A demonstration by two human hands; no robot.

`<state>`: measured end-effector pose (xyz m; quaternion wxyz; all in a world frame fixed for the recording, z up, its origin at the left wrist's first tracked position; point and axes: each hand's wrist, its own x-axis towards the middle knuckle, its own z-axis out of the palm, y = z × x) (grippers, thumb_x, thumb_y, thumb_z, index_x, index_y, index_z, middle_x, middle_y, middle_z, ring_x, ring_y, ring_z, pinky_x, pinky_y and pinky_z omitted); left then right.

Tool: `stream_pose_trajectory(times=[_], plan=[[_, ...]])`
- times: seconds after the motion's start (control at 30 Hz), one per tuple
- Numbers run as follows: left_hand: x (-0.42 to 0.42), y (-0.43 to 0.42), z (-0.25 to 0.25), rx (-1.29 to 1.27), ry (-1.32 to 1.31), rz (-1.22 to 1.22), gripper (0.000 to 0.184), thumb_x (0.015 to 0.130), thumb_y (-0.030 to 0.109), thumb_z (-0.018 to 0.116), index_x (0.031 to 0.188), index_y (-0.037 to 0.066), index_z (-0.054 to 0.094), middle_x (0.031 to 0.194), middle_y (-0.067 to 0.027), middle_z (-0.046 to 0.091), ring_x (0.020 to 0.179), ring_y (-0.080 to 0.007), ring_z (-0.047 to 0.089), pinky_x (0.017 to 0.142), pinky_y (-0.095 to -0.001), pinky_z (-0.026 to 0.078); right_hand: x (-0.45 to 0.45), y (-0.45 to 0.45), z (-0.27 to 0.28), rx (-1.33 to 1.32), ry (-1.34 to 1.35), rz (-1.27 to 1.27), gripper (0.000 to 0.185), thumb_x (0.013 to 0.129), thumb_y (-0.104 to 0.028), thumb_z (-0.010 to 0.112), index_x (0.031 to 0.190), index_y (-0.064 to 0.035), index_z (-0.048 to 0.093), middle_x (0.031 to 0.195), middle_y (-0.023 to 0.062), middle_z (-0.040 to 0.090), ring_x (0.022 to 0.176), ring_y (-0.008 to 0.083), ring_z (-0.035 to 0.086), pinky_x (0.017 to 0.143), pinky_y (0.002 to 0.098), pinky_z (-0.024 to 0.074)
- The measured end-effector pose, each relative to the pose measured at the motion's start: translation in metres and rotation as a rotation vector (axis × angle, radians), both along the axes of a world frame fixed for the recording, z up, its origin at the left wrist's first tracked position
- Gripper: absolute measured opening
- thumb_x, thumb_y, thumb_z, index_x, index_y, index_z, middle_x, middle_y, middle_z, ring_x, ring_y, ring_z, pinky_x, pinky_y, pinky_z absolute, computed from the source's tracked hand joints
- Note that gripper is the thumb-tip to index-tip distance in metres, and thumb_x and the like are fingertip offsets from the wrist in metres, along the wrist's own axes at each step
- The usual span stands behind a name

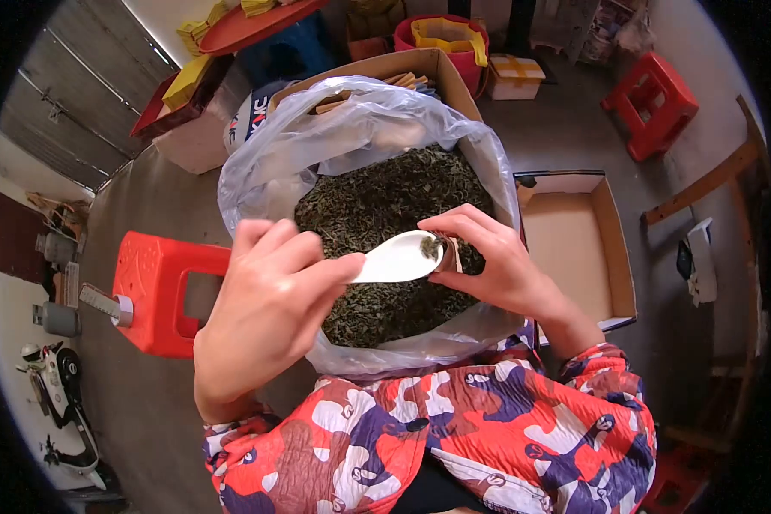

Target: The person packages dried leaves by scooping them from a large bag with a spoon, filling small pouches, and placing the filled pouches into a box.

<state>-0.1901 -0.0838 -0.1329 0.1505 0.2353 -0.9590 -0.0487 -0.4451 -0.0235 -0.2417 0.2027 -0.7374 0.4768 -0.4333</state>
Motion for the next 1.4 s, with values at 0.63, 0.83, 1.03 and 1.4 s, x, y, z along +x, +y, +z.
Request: stream_pose_trajectory(times=[0.63, 0.83, 1.03, 1.4], plan=[[0.022, 0.0, -0.048, 0.405, 0.107, 0.24, 0.017, 0.084, 0.008, 0.068, 0.099, 0.007, 0.077, 0.07, -0.006, 0.068, 0.064, -0.0221, 0.058, 0.073, -0.0346, 0.037, -0.069, 0.033, 0.018, -0.082, -0.162, -0.399, 0.051, 0.076, 0.0, 0.081, 0.123, -0.0074, 0.062, 0.113, 0.0062, 0.066, 0.105, 0.0147, 0.064, 0.086, 0.0303, 0.0537], [0.019, 0.003, -0.054, 0.365, 0.121, 0.253, 0.017, 0.084, 0.008, 0.068, 0.099, 0.007, 0.076, 0.065, -0.0051, 0.061, 0.061, -0.0223, 0.054, 0.073, -0.0355, 0.037, -0.177, 0.019, -0.093, 0.076, -0.224, -0.862, 0.047, 0.079, 0.001, 0.074, 0.121, -0.0045, 0.056, 0.103, 0.0077, 0.07, 0.091, 0.0144, 0.069, 0.08, 0.0305, 0.056], [0.021, 0.01, -0.047, 0.315, 0.111, 0.253, 0.019, 0.083, 0.006, 0.069, 0.1, 0.007, 0.076, 0.065, -0.0052, 0.061, 0.063, -0.0226, 0.054, 0.075, -0.0353, 0.037, -0.233, -0.015, -0.222, 0.098, 0.009, -1.106, 0.049, 0.071, -0.017, 0.082, 0.112, -0.0048, 0.058, 0.097, 0.0126, 0.069, 0.088, 0.0249, 0.068, 0.08, 0.0371, 0.0539], [0.014, 0.016, -0.043, 0.269, 0.061, 0.184, 0.02, 0.083, 0.005, 0.07, 0.102, 0.008, 0.075, 0.069, -0.0048, 0.061, 0.064, -0.0227, 0.053, 0.078, -0.0364, 0.037, -0.248, -0.042, -0.261, 0.181, 0.02, -1.131, 0.065, 0.066, -0.014, 0.086, 0.122, -0.0069, 0.054, 0.106, 0.0141, 0.067, 0.094, 0.0285, 0.066, 0.085, 0.0391, 0.0537]])
